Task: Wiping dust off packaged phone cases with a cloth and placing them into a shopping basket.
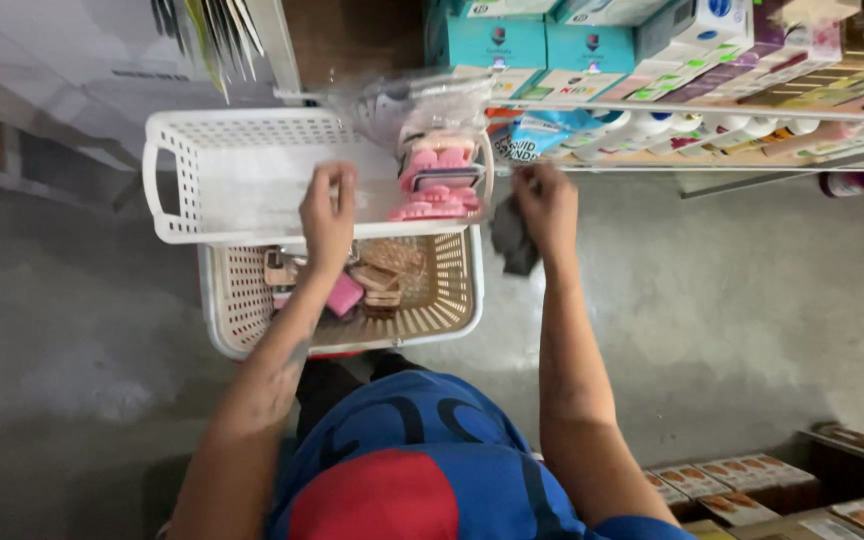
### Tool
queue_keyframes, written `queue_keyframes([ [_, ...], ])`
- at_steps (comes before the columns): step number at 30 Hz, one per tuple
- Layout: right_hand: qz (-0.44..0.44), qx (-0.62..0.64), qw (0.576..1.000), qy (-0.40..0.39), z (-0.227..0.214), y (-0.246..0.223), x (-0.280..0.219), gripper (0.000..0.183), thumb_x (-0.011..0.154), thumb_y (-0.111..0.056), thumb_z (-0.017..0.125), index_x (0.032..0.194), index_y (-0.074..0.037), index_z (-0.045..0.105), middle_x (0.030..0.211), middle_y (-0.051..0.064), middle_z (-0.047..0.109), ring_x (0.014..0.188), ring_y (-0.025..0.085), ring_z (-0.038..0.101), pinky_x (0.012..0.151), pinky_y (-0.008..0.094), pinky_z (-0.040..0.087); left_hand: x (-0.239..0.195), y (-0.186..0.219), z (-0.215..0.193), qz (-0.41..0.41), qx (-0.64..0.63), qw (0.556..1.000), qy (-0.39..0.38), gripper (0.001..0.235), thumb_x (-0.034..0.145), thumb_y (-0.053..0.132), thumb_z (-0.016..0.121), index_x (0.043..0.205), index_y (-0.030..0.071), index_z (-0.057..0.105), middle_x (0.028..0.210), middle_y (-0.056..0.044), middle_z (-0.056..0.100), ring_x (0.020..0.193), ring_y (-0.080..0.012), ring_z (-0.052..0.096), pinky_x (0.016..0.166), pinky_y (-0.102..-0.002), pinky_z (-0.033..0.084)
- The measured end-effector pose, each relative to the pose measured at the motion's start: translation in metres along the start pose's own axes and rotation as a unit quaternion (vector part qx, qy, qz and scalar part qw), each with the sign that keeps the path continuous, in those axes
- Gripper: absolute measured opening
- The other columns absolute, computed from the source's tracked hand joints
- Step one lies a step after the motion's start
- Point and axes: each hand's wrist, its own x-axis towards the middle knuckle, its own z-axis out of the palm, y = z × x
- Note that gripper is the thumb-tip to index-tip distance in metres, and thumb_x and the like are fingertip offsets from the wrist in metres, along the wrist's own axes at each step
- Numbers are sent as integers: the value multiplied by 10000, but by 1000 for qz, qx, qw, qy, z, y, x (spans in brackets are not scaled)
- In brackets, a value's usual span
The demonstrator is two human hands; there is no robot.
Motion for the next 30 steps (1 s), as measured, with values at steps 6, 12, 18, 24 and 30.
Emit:
queue_keyframes([
  [6,-100,95,989,-55,39,-13,60,453,908,-105,717,1358,-132,667,1017,111,702,861,243,707,789,358,572,70,-131,79,-81,-4,996,39,376,1048,251,690,1268,0,518,1159,-162,700,1031,-252,710,910,-376,563],
  [12,-78,44,996,-22,46,-24,54,465,890,-171,786,1339,-167,664,1100,124,692,811,268,698,739,384,562,55,-129,90,17,15,997,77,461,1053,176,655,1379,-54,423,1385,-260,483,1242,-397,529,1005,-455,515],
  [18,29,57,977,-206,66,42,56,394,831,-329,726,1172,-132,738,933,149,763,884,331,759,828,445,560,48,-99,86,-7,70,996,59,439,1045,137,680,1337,-14,391,1285,-241,587,1199,-393,567,1033,-502,445],
  [24,113,-99,967,-205,64,37,77,350,934,-409,627,1068,-111,752,965,192,744,958,384,717,848,484,539,61,-107,89,-50,-84,994,-42,512,1050,128,630,1394,10,270,1278,-234,632,1204,-339,658,1006,-421,530],
  [30,32,-107,980,-165,55,57,82,338,917,-342,654,1154,-107,704,1055,194,744,1018,407,697,846,515,529,64,-90,99,-79,-86,993,-16,443,1035,159,654,1337,32,356,1153,-210,709,1054,-328,738,915,-413,568],
])
